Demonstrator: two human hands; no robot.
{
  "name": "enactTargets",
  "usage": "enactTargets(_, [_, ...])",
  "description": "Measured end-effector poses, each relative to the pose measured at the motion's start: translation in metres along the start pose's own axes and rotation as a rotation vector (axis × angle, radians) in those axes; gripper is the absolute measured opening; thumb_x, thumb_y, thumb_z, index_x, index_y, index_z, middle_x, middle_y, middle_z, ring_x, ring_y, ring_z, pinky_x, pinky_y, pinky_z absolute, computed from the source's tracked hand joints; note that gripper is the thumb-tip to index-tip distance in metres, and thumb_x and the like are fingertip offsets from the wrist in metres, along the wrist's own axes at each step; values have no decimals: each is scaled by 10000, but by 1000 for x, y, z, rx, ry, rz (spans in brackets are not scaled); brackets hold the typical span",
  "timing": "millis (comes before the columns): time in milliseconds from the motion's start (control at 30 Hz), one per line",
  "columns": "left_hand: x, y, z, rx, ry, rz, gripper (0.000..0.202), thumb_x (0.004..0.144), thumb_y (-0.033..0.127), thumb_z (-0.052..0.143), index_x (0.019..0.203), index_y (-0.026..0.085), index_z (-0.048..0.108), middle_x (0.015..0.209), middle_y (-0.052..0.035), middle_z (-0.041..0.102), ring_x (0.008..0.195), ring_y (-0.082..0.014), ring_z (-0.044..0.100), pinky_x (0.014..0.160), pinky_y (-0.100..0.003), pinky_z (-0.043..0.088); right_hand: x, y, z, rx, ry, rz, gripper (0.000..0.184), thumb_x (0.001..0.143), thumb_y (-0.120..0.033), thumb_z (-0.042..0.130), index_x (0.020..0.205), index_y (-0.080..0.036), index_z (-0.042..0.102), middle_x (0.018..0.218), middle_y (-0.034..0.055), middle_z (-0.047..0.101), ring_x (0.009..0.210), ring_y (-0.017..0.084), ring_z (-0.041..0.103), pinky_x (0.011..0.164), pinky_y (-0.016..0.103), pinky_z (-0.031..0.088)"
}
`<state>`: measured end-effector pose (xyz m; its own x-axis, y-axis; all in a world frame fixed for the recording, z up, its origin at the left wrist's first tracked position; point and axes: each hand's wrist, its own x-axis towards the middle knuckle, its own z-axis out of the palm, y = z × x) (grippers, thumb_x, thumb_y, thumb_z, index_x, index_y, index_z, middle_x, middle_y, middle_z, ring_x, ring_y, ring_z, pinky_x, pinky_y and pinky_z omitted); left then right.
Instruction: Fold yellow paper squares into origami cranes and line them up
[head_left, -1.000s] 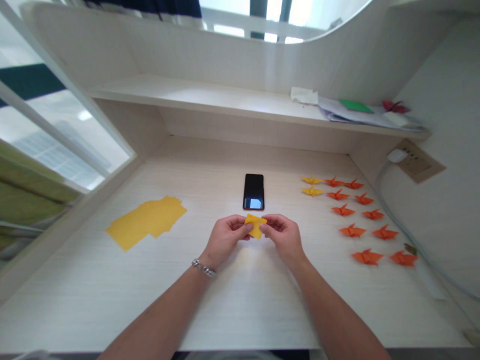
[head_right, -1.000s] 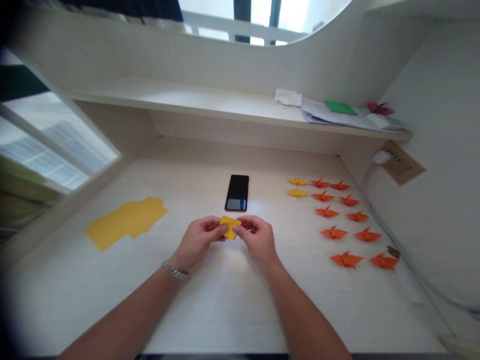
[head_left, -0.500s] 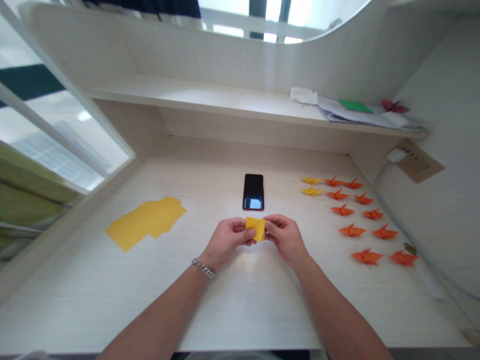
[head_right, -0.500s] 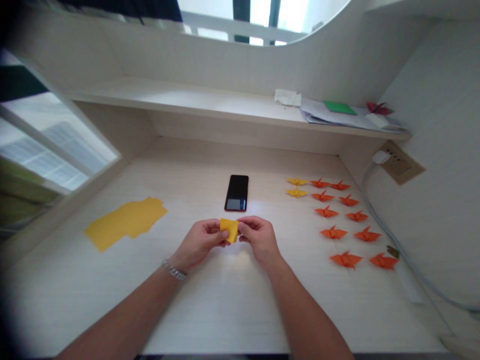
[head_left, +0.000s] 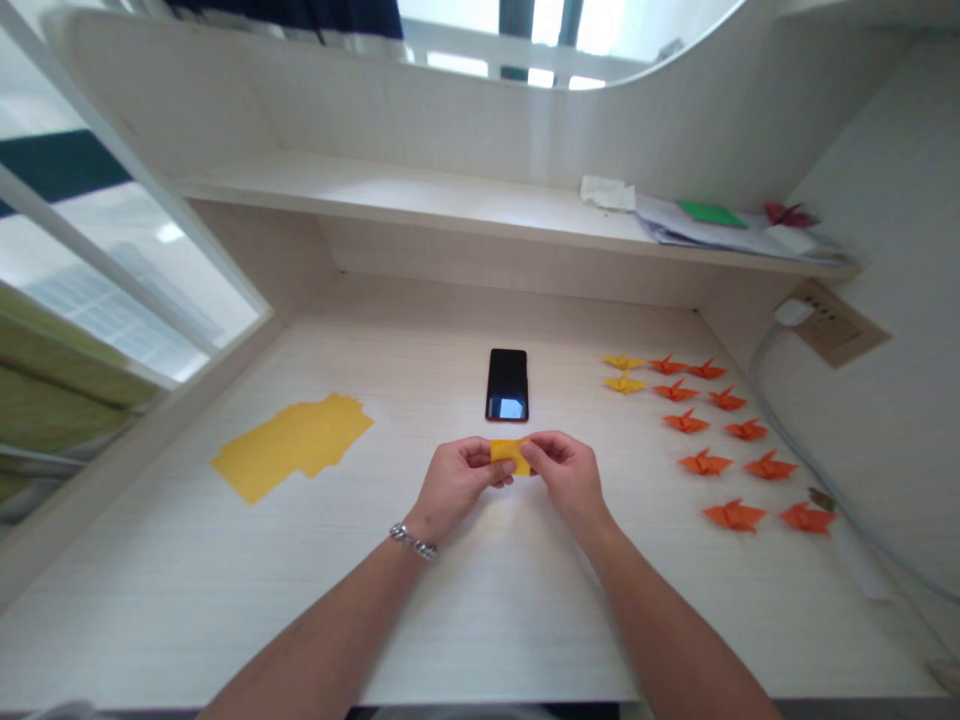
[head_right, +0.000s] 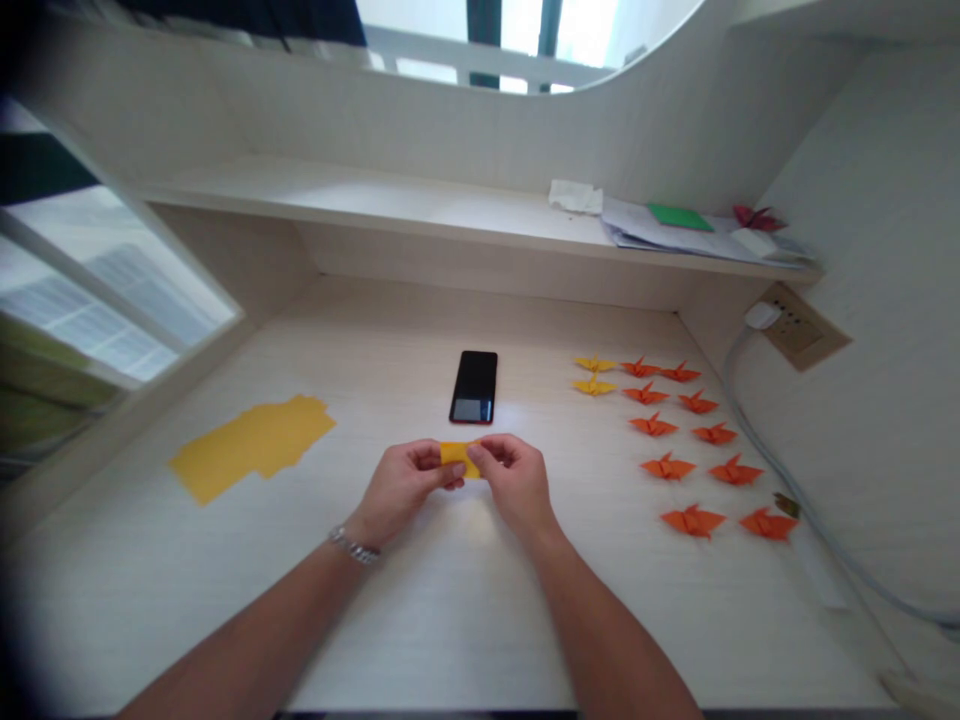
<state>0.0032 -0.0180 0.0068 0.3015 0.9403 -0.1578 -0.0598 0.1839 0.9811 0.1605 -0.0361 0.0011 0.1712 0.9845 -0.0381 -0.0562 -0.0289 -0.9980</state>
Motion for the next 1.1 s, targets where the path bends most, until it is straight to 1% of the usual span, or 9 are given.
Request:
enactTargets(100, [-1, 0, 2, -9, -9, -11, 277, 638, 299, 776, 815, 109, 677, 719, -79, 716, 616, -164, 651, 605, -265, 511, -1, 1, 1, -71, 41, -46, 213, 679, -352, 718, 777, -163, 712, 722, 51, 702, 644, 177, 624, 618, 294, 506])
enactTargets(300, [-1, -1, 1, -15, -52, -58, 296, 668, 319, 761, 857, 106, 681, 733, -79, 716, 636, -166, 667, 620, -265, 538, 1, 3, -1, -40, 45, -24, 180, 666, -317, 720, 748, -158, 714, 687, 40, 699, 623, 171, 623, 614, 289, 497])
enactTargets(467, [-1, 0, 1, -100, -85, -85, 301, 680, 341, 755, 849, 105, 678, 820, -65, 708, 700, -171, 678, 700, -304, 574, 2, 4, -2, -18, 46, -11, 186, 654, -313, 728, 749, -153, 711, 690, 42, 701, 619, 170, 621, 609, 290, 501])
enactTargets(633, [0, 0, 1, -126, -57, -105, 325, 663, 369, 763, 814, 95, 675, 806, -61, 698, 682, -165, 668, 699, -328, 590, 3, 5, -1, -40, 48, -16, 208, 645, -334, 732, 744, -153, 713, 687, 48, 701, 624, 178, 624, 608, 296, 506])
enactTargets(733, [1, -2, 0, -139, -18, -85, 314, 657, 354, 769, 814, 99, 675, 803, -59, 698, 687, -160, 661, 679, -308, 588, 3, 4, -2, -70, 50, -25, 199, 657, -327, 725, 758, -156, 719, 698, 50, 703, 631, 180, 623, 613, 298, 504])
enactTargets(800, [2, -3, -1, -138, 4, -73, 294, 662, 344, 767, 792, 98, 672, 766, -53, 693, 664, -151, 655, 649, -283, 581, 3, 4, -2, -79, 50, -26, 190, 657, -320, 725, 757, -159, 722, 696, 50, 703, 630, 182, 623, 615, 299, 503])
enactTargets(900, [3, -5, -1, -140, 3, -69, 276, 666, 340, 764, 751, 96, 665, 714, -48, 684, 634, -142, 645, 618, -260, 566, 3, 5, -2, -63, 44, -21, 181, 653, -306, 728, 758, -159, 723, 703, 52, 705, 640, 186, 628, 623, 304, 507])
enactTargets(1000, [3, -3, -1, -126, 6, -63, 276, 672, 348, 757, 760, 102, 670, 717, -51, 686, 641, -138, 639, 608, -242, 552, 3, 4, -2, -66, 39, -24, 171, 654, -298, 725, 758, -162, 724, 709, 52, 707, 639, 186, 630, 625, 306, 507])
enactTargets(1100, [3, -1, -1, -155, 14, -52, 273, 711, 377, 720, 770, 116, 666, 720, -47, 686, 641, -140, 643, 625, -257, 551, 3, 3, -3, -82, 18, -24, 153, 664, -287, 716, 757, -166, 725, 710, 50, 708, 632, 182, 628, 626, 304, 504])
